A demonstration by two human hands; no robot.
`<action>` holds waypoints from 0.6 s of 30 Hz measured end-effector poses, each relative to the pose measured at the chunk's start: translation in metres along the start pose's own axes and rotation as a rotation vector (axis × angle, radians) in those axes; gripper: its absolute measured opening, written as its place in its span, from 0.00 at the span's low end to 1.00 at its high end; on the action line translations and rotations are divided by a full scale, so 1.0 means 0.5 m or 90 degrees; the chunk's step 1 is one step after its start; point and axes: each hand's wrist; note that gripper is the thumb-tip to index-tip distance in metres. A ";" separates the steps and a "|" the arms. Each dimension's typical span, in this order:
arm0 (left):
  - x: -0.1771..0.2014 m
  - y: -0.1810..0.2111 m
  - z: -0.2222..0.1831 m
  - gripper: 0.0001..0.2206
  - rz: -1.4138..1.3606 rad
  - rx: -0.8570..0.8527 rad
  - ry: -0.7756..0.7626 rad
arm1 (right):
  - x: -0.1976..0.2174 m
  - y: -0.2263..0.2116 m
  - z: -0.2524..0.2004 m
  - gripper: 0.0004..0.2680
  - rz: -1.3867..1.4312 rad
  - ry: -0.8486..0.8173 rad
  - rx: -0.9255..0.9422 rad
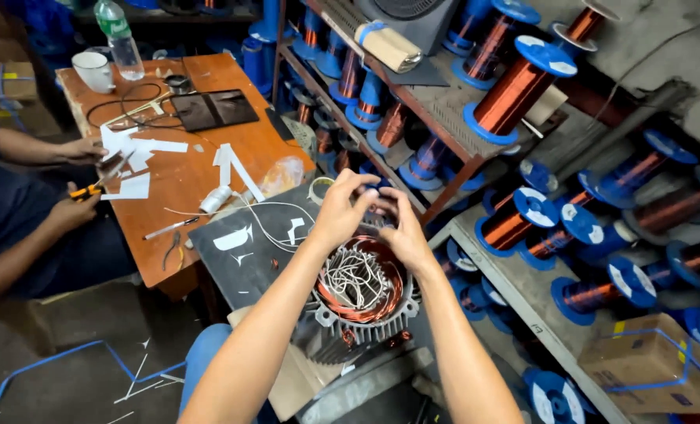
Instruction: Repairing an electric motor by organizing and securing internal windings with tape
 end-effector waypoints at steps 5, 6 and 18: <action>-0.021 -0.080 -0.008 0.06 0.094 0.041 0.018 | -0.010 0.055 0.020 0.26 0.056 0.044 -0.030; -0.020 -0.089 -0.010 0.06 0.109 0.101 0.076 | -0.008 0.066 0.025 0.22 0.012 0.084 -0.027; -0.022 -0.070 -0.008 0.09 0.195 0.220 0.131 | -0.001 0.096 0.054 0.10 -0.235 0.248 -0.091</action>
Point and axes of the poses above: each hand's wrist, its own z-axis towards the middle knuckle, its own x-axis out of the back of the hand, y = z × x, and after that the axes turned 1 degree about -x, right-handed
